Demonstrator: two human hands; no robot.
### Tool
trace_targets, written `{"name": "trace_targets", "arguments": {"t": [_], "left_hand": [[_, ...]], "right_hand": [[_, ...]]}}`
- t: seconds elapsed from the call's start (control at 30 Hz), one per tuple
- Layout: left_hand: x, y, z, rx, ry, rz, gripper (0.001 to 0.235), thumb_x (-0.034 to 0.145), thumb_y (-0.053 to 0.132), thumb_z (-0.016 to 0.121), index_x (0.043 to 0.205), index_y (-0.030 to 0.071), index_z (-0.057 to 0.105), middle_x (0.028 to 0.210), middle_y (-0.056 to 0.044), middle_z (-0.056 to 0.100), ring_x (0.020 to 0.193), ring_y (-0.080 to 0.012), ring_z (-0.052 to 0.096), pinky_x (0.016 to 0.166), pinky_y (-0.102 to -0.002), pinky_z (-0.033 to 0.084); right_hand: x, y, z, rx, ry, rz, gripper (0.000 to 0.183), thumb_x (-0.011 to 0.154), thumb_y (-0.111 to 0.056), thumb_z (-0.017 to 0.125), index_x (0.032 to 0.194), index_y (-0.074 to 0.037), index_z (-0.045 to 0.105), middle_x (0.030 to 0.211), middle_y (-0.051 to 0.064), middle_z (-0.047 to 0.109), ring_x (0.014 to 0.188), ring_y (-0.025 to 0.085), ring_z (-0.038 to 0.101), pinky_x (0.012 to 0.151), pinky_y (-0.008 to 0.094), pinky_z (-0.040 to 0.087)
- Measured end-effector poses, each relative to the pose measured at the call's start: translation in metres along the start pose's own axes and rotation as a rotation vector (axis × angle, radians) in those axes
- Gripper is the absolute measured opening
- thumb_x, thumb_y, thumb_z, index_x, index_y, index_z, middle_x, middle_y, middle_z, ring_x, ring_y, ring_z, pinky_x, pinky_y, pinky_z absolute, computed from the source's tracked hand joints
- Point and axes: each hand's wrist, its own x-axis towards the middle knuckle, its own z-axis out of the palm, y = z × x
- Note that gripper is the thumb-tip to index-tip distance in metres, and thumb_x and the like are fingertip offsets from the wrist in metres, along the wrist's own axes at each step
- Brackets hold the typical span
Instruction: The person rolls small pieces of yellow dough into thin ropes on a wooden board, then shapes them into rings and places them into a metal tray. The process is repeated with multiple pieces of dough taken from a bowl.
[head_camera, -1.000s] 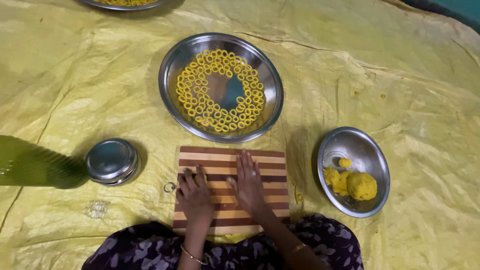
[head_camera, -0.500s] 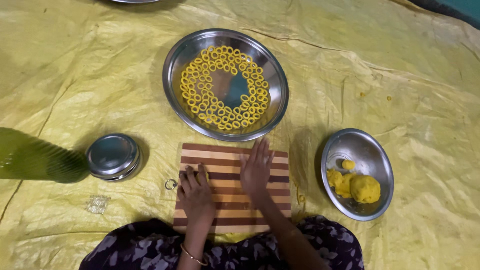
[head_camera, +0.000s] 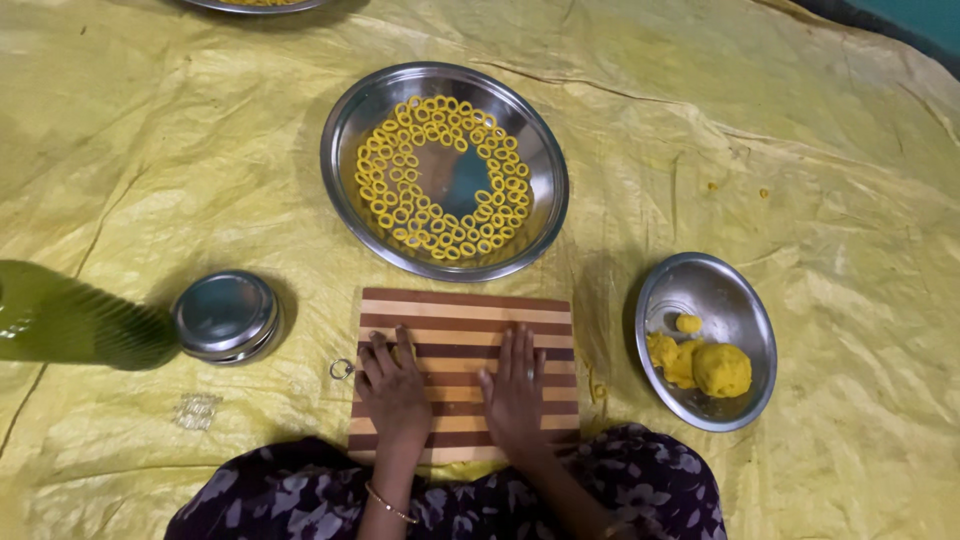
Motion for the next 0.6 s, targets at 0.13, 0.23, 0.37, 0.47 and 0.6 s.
{"name": "trace_targets", "arguments": {"t": [0.13, 0.23, 0.37, 0.47, 0.6], "left_hand": [[-0.002, -0.005, 0.002, -0.022, 0.048, 0.012, 0.089, 0.081, 0.010, 0.068, 0.158, 0.010, 0.024, 0.161, -0.022, 0.027, 0.147, -0.0416, 0.028, 0.114, -0.053, 0.032], [-0.003, -0.003, 0.001, -0.018, 0.047, 0.014, 0.089, 0.080, 0.008, 0.068, 0.158, 0.010, 0.024, 0.161, -0.022, 0.027, 0.147, -0.0413, 0.028, 0.114, -0.052, 0.032], [-0.003, -0.003, -0.004, -0.006, 0.058, 0.024, 0.089, 0.080, 0.008, 0.068, 0.158, 0.009, 0.024, 0.160, -0.023, 0.027, 0.146, -0.0420, 0.029, 0.114, -0.053, 0.033], [-0.001, -0.001, -0.011, 0.069, -0.077, 0.001, 0.097, 0.078, 0.007, 0.070, 0.160, 0.010, 0.019, 0.163, -0.022, 0.023, 0.147, -0.0402, 0.026, 0.113, -0.050, 0.032], [0.001, 0.004, -0.021, 0.041, -0.085, -0.017, 0.099, 0.078, 0.013, 0.073, 0.160, 0.013, 0.017, 0.162, -0.022, 0.022, 0.148, -0.0399, 0.026, 0.113, -0.050, 0.034]], "right_hand": [[-0.047, -0.015, -0.008, -0.002, -0.041, 0.021, 0.075, 0.108, -0.050, 0.014, 0.159, 0.004, 0.014, 0.167, 0.027, 0.006, 0.156, 0.040, 0.002, 0.123, 0.056, 0.002], [-0.045, -0.014, -0.005, 0.023, -0.050, 0.074, 0.075, 0.107, -0.052, 0.014, 0.160, 0.002, 0.016, 0.167, 0.026, 0.008, 0.156, 0.039, 0.003, 0.124, 0.057, 0.003], [0.027, 0.007, 0.012, 0.020, 0.189, 0.082, 0.073, 0.110, -0.048, 0.022, 0.160, 0.005, 0.018, 0.168, 0.028, 0.010, 0.157, 0.042, 0.007, 0.124, 0.059, 0.007], [0.092, 0.031, 0.018, -0.021, 0.214, 0.173, 0.071, 0.109, -0.045, 0.030, 0.157, 0.006, 0.023, 0.167, 0.029, 0.015, 0.156, 0.041, 0.011, 0.124, 0.059, 0.007], [0.135, 0.054, 0.012, -0.079, 0.303, 0.232, 0.068, 0.110, -0.042, 0.034, 0.157, 0.007, 0.027, 0.167, 0.027, 0.020, 0.158, 0.039, 0.015, 0.127, 0.058, 0.008]]}}
